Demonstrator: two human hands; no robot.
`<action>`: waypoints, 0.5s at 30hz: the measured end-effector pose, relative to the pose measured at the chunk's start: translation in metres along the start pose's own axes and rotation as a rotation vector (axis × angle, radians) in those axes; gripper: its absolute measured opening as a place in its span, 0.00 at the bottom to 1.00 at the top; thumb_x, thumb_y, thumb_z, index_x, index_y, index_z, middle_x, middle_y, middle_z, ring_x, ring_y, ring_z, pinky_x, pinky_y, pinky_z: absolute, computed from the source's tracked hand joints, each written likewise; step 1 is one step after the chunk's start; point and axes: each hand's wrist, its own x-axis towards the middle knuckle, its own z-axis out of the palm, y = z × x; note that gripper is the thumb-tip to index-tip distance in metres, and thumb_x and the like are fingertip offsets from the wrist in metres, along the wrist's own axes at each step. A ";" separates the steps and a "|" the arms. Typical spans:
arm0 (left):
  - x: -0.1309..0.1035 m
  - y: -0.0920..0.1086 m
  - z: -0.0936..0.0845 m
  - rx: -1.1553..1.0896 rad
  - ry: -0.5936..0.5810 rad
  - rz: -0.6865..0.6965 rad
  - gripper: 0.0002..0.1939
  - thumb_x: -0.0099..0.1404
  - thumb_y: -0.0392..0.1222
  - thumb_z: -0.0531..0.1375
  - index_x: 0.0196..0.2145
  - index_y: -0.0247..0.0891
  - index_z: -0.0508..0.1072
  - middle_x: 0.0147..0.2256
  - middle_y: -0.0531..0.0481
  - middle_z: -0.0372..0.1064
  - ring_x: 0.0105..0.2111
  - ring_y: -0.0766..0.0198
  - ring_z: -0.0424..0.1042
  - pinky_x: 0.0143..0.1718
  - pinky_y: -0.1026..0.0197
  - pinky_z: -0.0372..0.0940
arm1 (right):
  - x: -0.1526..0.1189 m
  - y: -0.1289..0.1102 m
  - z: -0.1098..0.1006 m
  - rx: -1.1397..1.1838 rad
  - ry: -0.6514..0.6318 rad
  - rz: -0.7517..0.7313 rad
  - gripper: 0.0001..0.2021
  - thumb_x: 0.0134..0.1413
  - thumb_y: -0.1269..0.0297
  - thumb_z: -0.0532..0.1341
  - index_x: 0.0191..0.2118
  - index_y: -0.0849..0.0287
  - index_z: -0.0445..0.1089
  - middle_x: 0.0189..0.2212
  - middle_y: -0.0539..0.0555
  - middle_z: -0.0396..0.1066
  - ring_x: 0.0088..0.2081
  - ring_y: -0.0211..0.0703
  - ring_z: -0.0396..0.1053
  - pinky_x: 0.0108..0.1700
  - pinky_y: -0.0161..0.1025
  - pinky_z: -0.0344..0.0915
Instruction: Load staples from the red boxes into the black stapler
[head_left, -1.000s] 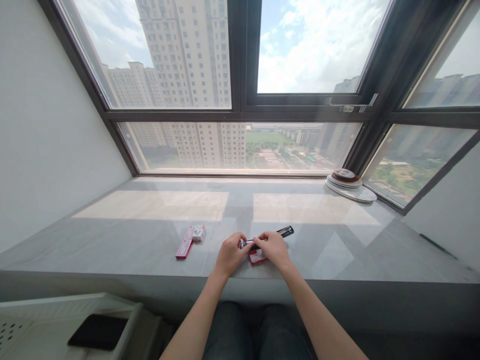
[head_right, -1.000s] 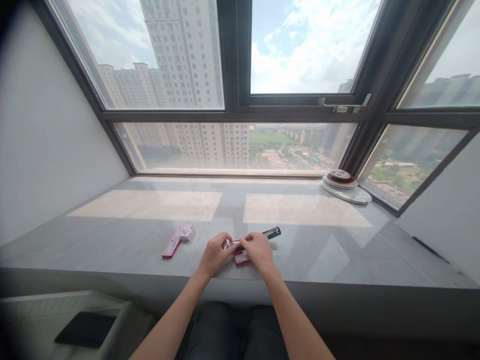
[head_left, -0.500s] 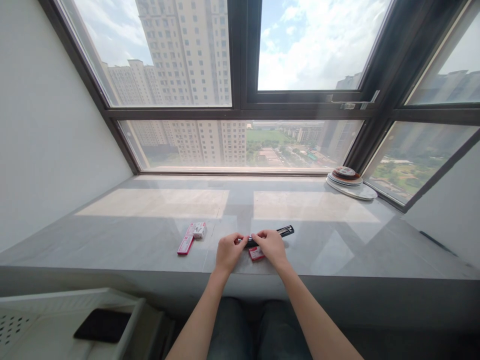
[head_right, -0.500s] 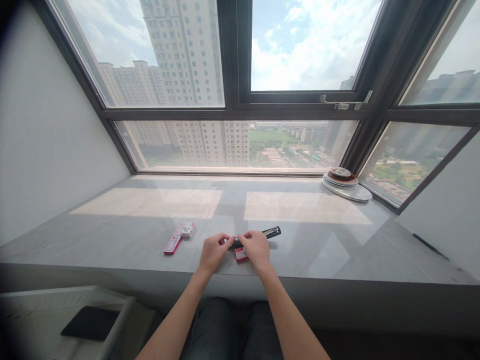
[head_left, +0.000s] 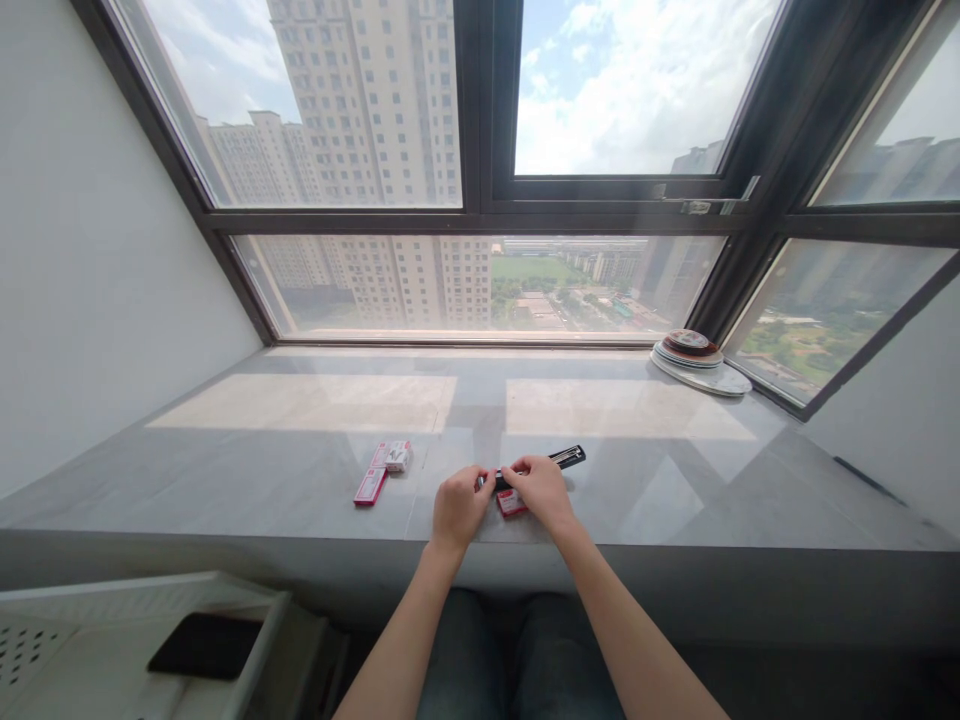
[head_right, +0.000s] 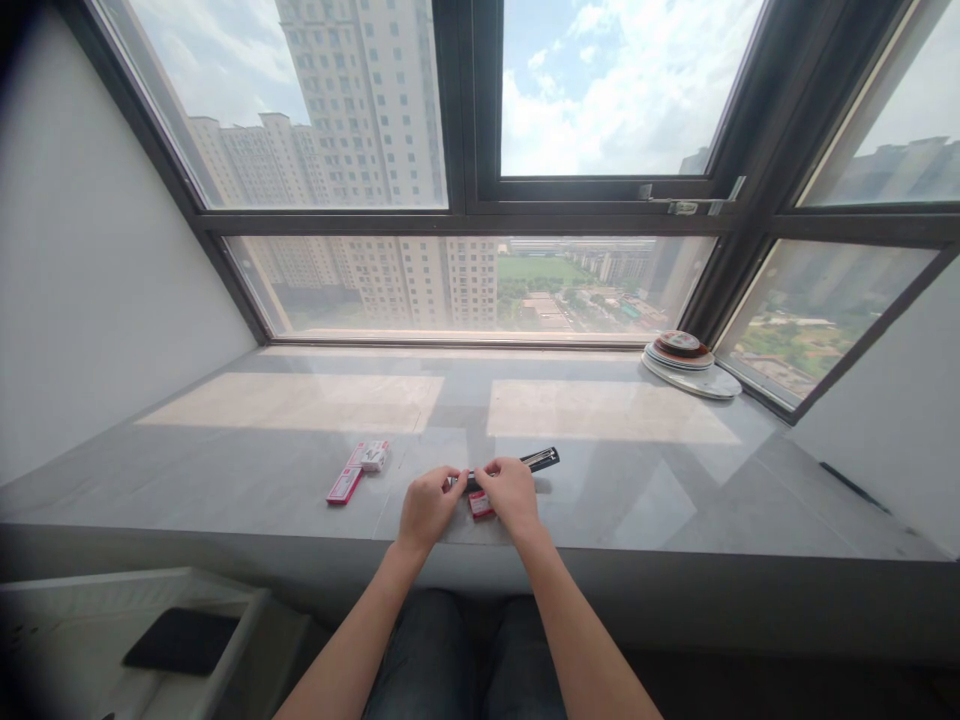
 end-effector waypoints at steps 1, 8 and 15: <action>0.000 0.000 0.000 -0.012 -0.007 -0.005 0.16 0.72 0.50 0.55 0.35 0.40 0.78 0.29 0.47 0.73 0.28 0.62 0.68 0.34 0.61 0.57 | 0.000 0.000 0.000 0.001 -0.002 -0.006 0.10 0.55 0.57 0.66 0.28 0.57 0.79 0.25 0.53 0.76 0.31 0.44 0.73 0.32 0.35 0.59; 0.004 -0.002 -0.004 -0.127 -0.047 -0.064 0.18 0.71 0.53 0.56 0.33 0.39 0.79 0.26 0.48 0.73 0.26 0.63 0.68 0.32 0.62 0.57 | 0.001 0.000 0.002 0.060 -0.019 0.069 0.09 0.54 0.59 0.66 0.29 0.58 0.79 0.24 0.54 0.77 0.29 0.45 0.73 0.31 0.35 0.60; 0.005 -0.001 -0.005 -0.147 -0.051 -0.066 0.19 0.71 0.53 0.56 0.34 0.39 0.79 0.26 0.49 0.73 0.26 0.64 0.68 0.31 0.63 0.57 | 0.000 0.000 0.004 0.099 -0.031 0.082 0.10 0.54 0.58 0.65 0.30 0.59 0.79 0.24 0.53 0.77 0.28 0.44 0.74 0.30 0.35 0.61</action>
